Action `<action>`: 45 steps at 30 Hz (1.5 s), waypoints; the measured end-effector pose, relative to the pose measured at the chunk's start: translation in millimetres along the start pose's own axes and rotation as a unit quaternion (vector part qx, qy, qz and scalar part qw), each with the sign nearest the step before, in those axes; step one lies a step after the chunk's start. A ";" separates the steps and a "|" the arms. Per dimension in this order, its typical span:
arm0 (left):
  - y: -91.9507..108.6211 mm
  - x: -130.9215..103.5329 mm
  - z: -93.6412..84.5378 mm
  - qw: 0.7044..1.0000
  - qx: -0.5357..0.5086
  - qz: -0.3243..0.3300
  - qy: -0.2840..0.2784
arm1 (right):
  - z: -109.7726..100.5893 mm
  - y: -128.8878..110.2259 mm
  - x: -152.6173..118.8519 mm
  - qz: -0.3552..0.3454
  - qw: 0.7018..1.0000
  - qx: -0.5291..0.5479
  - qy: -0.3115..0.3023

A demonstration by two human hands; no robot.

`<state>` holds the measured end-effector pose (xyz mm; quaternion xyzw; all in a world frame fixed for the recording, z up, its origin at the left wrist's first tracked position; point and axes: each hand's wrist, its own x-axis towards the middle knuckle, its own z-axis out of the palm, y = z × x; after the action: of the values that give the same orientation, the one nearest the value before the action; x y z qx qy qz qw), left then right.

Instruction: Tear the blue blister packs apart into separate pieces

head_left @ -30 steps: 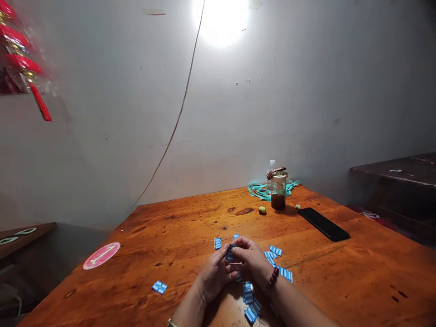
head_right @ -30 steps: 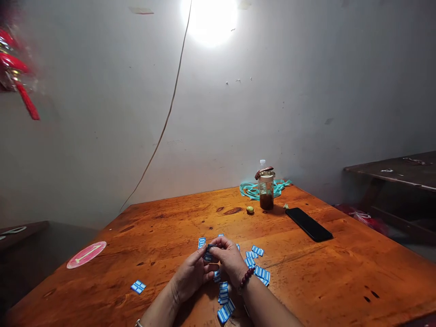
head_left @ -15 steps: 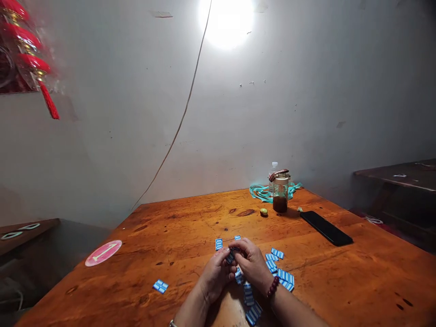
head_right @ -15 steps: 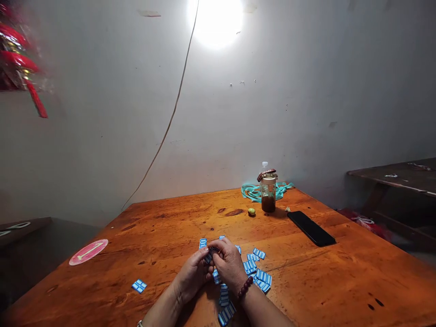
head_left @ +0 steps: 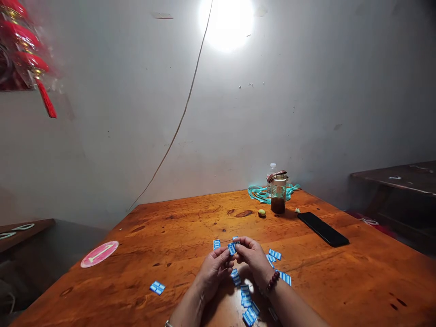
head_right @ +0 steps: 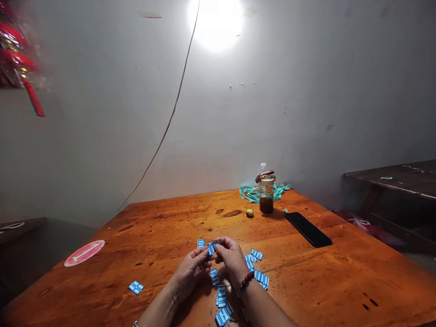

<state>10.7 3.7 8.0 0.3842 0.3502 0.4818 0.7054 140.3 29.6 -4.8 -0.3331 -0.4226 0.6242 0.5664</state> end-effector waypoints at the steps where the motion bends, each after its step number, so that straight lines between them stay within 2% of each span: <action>1: -0.8 0.9 -0.5 1.000 0.000 0.002 0.003 | 0.1 0.0 -0.4 -0.001 1.000 0.001 -0.002; 7: -3.0 2.8 -1.0 1.000 -0.005 0.001 0.024 | 3.3 -6.0 -6.0 -0.027 0.998 -0.048 -0.002; 14: -0.5 -0.9 2.3 0.998 -0.001 -0.043 0.040 | 8.2 -8.2 -11.7 -0.083 0.984 -0.153 -0.024; 22: 0.1 -1.7 4.2 0.997 -0.039 -0.036 0.056 | 8.8 -1.6 -9.0 -0.044 0.994 -0.087 -0.047; 26: -0.2 -1.1 3.7 0.999 -0.019 -0.033 0.022 | 6.1 -1.6 -7.0 -0.032 0.995 -0.091 -0.035; 28: -2.0 1.5 2.6 0.999 0.032 -0.013 0.028 | 4.5 -3.9 -7.3 -0.044 0.991 -0.123 -0.021; 31: -4.9 6.2 0.8 0.986 0.140 0.073 0.051 | 4.0 -8.3 -9.6 -0.084 0.978 -0.189 -0.002; 33: -5.5 7.7 0.8 0.974 0.185 0.123 0.048 | 5.1 -10.3 -11.5 -0.096 0.973 -0.208 0.000; 35: -4.9 7.6 1.9 0.969 0.196 0.144 0.045 | 6.7 -10.7 -12.8 -0.071 0.981 -0.178 -0.006; 38: -4.1 7.1 3.6 0.970 0.189 0.143 0.053 | 6.6 -10.9 -11.5 -0.018 0.994 -0.109 -0.012; 41: -4.4 8.6 2.9 0.977 0.166 0.118 0.064 | -2.3 -18.0 -1.9 -0.015 0.990 -0.139 0.020; 43: -4.0 10.3 0.8 0.979 0.147 0.110 0.087 | -15.0 -28.3 11.0 -0.026 0.975 -0.208 0.073; 45: -2.5 11.4 -1.5 0.977 0.139 0.114 0.114 | -31.9 -39.4 27.9 -0.028 0.963 -0.250 0.100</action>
<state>13.8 14.2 3.7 0.4589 0.4459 0.5461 0.5407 181.8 62.1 19.2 -0.5130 -0.5154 0.4460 0.5217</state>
